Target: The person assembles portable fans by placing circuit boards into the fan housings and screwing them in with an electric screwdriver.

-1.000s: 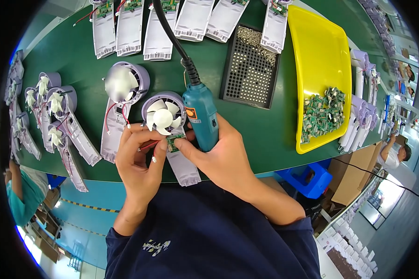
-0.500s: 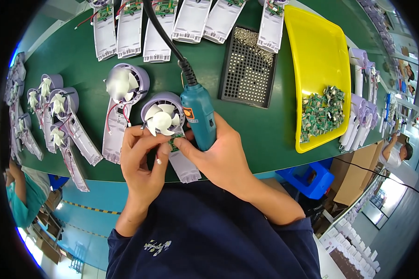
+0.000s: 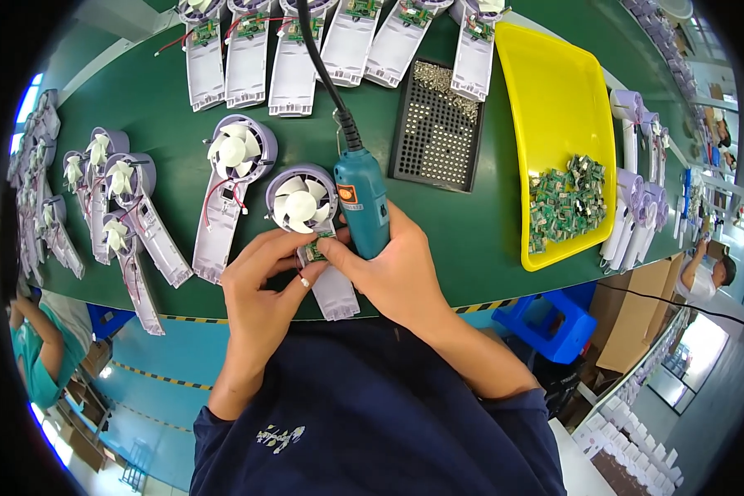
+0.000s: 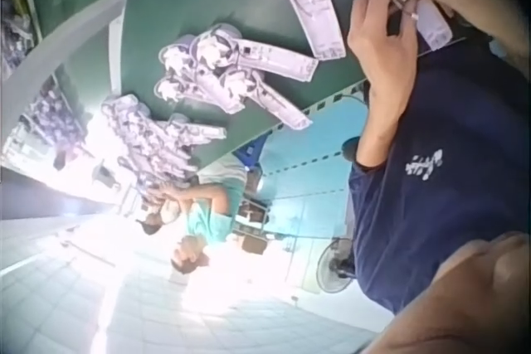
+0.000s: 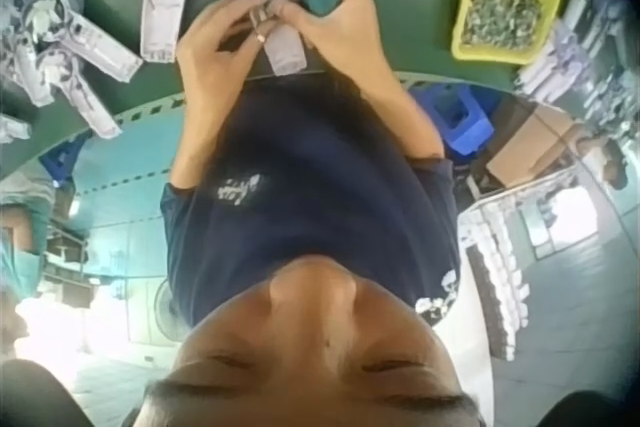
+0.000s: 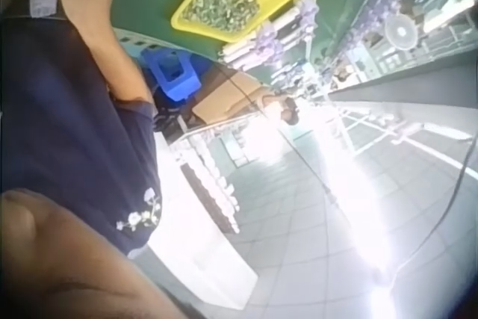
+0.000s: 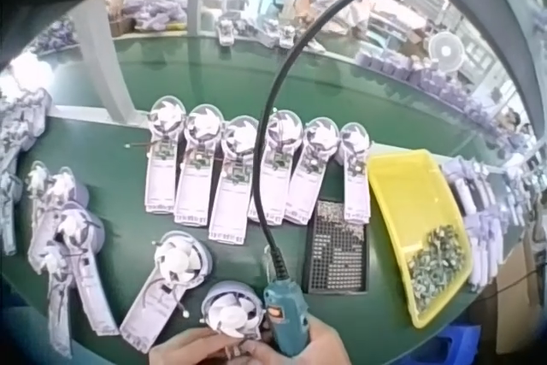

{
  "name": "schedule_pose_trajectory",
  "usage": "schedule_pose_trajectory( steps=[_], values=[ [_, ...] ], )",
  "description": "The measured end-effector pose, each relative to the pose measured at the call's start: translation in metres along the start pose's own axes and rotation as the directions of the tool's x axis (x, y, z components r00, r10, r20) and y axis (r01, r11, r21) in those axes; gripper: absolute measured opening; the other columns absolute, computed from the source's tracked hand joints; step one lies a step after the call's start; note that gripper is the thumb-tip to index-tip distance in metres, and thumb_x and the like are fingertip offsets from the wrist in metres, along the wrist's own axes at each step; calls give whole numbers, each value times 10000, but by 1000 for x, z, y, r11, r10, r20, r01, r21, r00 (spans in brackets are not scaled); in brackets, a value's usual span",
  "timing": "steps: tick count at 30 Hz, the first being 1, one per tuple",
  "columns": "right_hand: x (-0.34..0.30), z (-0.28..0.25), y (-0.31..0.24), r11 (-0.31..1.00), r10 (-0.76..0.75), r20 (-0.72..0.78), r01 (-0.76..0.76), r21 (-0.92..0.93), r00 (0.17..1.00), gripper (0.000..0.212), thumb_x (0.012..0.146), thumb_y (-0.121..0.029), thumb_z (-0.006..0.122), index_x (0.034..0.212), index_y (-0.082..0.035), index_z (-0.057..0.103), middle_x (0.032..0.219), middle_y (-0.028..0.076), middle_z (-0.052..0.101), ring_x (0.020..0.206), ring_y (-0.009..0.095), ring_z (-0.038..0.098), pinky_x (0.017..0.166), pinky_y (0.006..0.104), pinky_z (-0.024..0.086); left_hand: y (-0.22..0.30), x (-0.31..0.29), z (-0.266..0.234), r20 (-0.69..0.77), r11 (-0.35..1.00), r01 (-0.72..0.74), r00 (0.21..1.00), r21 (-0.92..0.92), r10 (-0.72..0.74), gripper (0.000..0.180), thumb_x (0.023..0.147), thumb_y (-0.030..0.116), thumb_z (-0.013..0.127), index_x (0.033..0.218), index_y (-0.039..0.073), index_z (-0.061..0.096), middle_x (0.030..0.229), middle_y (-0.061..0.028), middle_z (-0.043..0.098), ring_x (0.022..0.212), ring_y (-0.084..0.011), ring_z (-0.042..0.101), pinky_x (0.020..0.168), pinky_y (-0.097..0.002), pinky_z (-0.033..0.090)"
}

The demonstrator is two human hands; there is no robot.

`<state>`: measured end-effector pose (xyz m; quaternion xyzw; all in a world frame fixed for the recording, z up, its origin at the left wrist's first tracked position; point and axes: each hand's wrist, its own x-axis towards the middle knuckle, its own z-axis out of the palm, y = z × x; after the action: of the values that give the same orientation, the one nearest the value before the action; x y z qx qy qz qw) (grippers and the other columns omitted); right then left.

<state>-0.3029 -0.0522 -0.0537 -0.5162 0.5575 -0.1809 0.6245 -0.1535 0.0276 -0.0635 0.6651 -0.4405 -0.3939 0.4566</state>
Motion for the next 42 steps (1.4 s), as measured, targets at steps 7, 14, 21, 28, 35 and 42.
schedule_pose_trajectory(
  steps=[7, 14, 21, 28, 35, 42],
  values=[
    [-2, -3, 4, 999, 13, -33, -12, 38, 999, 339, 806, -114, 793, 1074, 2, 621, 851, 58, 693, 755, 108, 636, 691, 285, 531, 0, 1, 9, -24, 988, -88, 995, 126, 92, 359, 746, -19, 800, 1088, 29, 703, 972, -93, 649, 733, -177, 660, 629, -294, 544],
    [-9, -33, -14, 951, 1, 73, -24, 309, 997, 358, 933, -149, 666, 1222, 18, 537, 1002, 105, 679, 681, 72, 578, 616, 252, 499, -4, 6, 11, -55, 999, -31, 998, 38, 33, 326, 739, -37, 807, 1049, 3, 713, 966, -97, 646, 747, -182, 690, 635, -272, 568],
    [-17, -135, -103, 297, -910, -97, 797, 527, 403, 788, 950, -518, 594, 1531, -110, 251, 1333, 149, 508, 915, 254, 624, 702, 406, 567, 3, 30, 22, -15, 995, -103, 995, -3, 103, 318, 748, -57, 790, 1051, -3, 706, 955, -114, 637, 766, -197, 688, 642, -268, 596],
    [69, -87, -53, 270, -807, -309, 780, 565, 503, 940, 751, -931, 252, 1361, -224, 363, 769, 68, 509, 425, 146, 428, 370, 299, 389, 6, 47, 30, 32, 993, -110, 994, 32, 109, 283, 760, -24, 792, 1027, 1, 700, 937, -104, 650, 749, -202, 699, 625, -278, 598],
    [98, -70, -45, 100, -819, -447, 857, 505, 359, 985, 707, -963, 249, 1375, -246, 349, 807, 126, 526, 431, 201, 472, 366, 341, 424, 10, 57, 31, 31, 993, -90, 996, 75, 88, 290, 751, 3, 809, 1024, 16, 714, 912, -101, 636, 700, -192, 668, 608, -281, 583],
    [103, -71, -49, 232, -875, -298, 870, 436, 382, 961, 741, -941, 275, 1347, -213, 438, 827, 46, 491, 440, 163, 409, 396, 312, 324, 7, 56, 29, 46, 989, -96, 995, 111, 91, 293, 739, 11, 826, 1009, 13, 713, 903, -89, 618, 682, -165, 656, 566, -266, 525]
  ],
)
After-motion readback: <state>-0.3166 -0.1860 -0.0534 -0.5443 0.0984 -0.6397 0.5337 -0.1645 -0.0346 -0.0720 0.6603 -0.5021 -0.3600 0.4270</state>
